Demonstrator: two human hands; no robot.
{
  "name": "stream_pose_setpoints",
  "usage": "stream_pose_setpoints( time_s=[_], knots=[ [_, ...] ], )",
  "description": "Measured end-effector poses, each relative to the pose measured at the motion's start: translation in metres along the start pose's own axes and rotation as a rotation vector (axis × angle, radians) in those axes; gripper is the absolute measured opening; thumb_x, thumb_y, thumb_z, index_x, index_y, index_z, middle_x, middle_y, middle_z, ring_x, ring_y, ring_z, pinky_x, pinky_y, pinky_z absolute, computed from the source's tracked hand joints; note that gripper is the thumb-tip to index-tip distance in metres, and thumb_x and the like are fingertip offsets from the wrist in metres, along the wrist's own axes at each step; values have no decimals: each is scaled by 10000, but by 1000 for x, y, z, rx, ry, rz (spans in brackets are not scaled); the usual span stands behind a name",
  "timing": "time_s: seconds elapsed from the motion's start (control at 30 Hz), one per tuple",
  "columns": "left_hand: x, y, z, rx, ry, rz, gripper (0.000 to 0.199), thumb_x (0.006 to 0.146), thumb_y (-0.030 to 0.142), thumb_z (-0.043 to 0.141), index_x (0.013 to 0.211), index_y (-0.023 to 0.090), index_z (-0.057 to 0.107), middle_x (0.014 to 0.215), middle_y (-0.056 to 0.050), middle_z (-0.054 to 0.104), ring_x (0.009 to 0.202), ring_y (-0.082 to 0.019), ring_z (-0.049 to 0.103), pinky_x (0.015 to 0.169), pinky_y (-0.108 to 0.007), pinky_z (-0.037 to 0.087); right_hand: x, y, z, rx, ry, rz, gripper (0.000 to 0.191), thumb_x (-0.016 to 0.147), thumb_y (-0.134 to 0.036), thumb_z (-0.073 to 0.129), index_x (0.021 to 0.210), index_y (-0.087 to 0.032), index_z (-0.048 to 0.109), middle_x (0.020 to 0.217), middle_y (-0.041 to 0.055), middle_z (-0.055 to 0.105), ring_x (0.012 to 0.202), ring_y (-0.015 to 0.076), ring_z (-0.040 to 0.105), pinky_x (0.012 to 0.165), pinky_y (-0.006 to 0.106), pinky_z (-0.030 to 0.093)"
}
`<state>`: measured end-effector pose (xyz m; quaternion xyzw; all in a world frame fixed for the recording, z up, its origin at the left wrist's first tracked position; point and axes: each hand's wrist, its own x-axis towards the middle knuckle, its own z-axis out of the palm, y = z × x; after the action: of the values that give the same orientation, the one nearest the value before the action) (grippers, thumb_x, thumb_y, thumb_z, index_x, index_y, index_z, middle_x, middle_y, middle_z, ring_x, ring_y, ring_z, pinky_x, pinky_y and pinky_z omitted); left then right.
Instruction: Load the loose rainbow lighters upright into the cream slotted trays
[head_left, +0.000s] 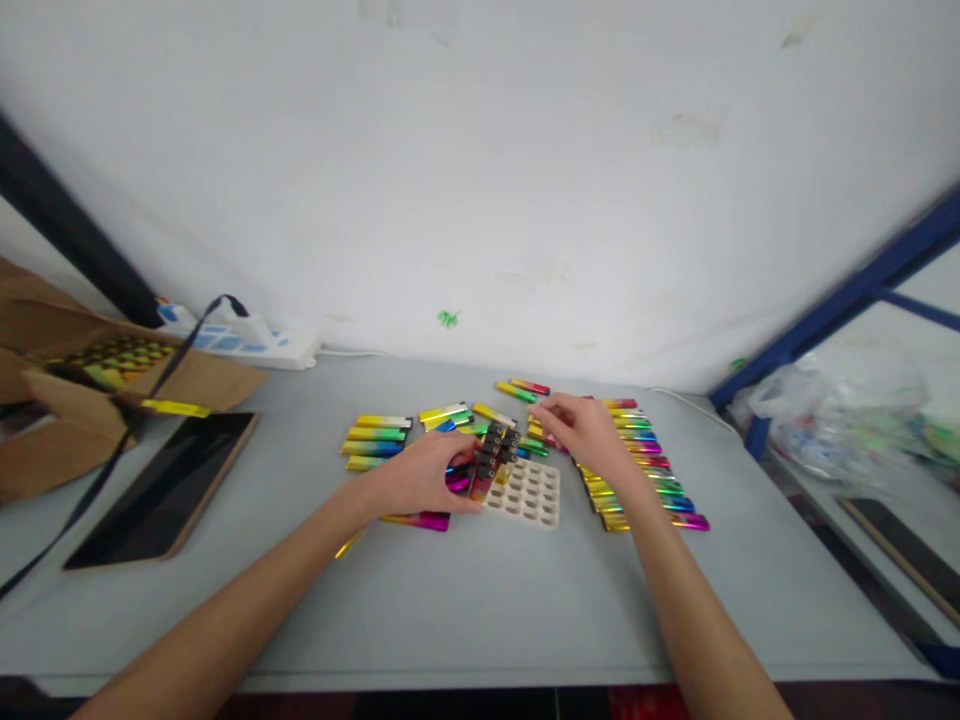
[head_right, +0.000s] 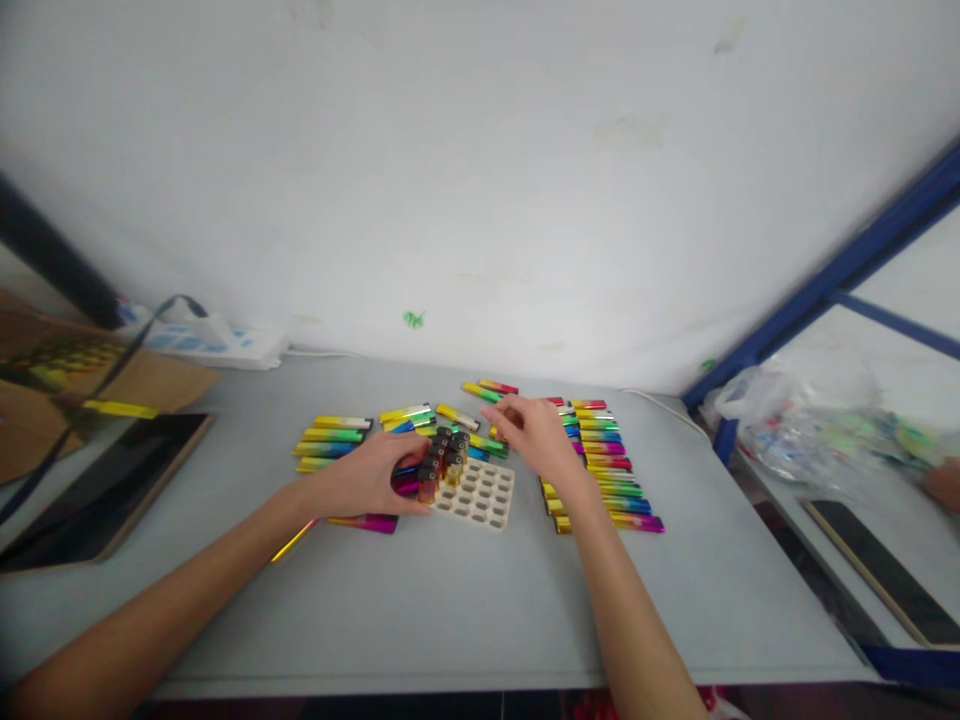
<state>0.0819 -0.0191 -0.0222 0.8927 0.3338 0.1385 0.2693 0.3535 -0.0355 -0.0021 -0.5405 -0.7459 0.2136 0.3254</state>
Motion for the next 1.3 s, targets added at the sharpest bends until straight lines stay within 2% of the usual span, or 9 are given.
stream_pose_setpoints(
  time_s=[0.1,0.2,0.43,0.6,0.73,0.9,1.0,1.17,1.3],
  knots=[
    [0,-2,1,0,8,-8,406,708,465,865,804,215,558,758,38,613,684,-175,547,662,-277,385,25,10,13,-184,-41,-89,157,989,-316,707,945,-175,762,958,69,788,872,205,698,827,319,492],
    [1,-6,2,4,15,13,437,692,499,878,808,214,568,790,24,639,712,-189,567,682,-286,401,47,14,32,-337,-176,-98,161,949,-312,777,981,-156,760,1052,116,773,1057,246,679,967,359,476],
    [0,-8,4,17,-1,15,429,710,482,876,795,218,550,806,4,660,737,-209,591,697,-292,398,59,16,46,-513,-251,-9,163,1018,-313,665,1009,-153,699,1093,153,723,1031,248,662,918,349,481],
    [-1,-6,3,28,-3,6,425,708,481,880,798,217,559,787,14,632,707,-196,559,670,-294,366,41,25,25,-160,-51,45,251,1058,-410,575,1150,-181,625,790,15,703,740,184,633,741,303,448],
    [0,-4,2,22,-11,6,411,716,485,866,808,220,566,772,20,616,707,-197,552,674,-296,365,19,32,14,337,123,61,404,986,-576,625,1167,-215,615,653,-80,501,577,133,462,579,265,393],
    [0,-4,2,31,-1,3,393,739,492,827,811,222,551,784,18,621,720,-200,568,705,-303,397,1,27,11,705,334,173,417,820,-583,817,965,-215,686,730,-41,502,624,118,426,547,254,408],
    [-1,-4,2,21,-1,-6,384,739,483,827,819,222,556,812,14,643,730,-198,580,718,-303,421,-5,13,5,706,299,153,458,815,-648,795,885,-220,649,808,-4,573,703,144,517,616,277,480],
    [-1,-3,1,8,2,-16,407,706,472,864,831,222,568,823,15,668,723,-194,588,718,-296,448,-20,-14,1,569,51,53,437,1005,-676,550,929,-245,544,877,19,665,781,173,635,770,327,549],
    [0,-4,1,17,-1,-22,429,697,487,873,846,218,574,827,13,666,717,-191,584,721,-296,457,-29,-17,17,499,34,78,420,1050,-681,439,973,-271,485,675,-51,497,546,141,448,538,282,418]
  ],
)
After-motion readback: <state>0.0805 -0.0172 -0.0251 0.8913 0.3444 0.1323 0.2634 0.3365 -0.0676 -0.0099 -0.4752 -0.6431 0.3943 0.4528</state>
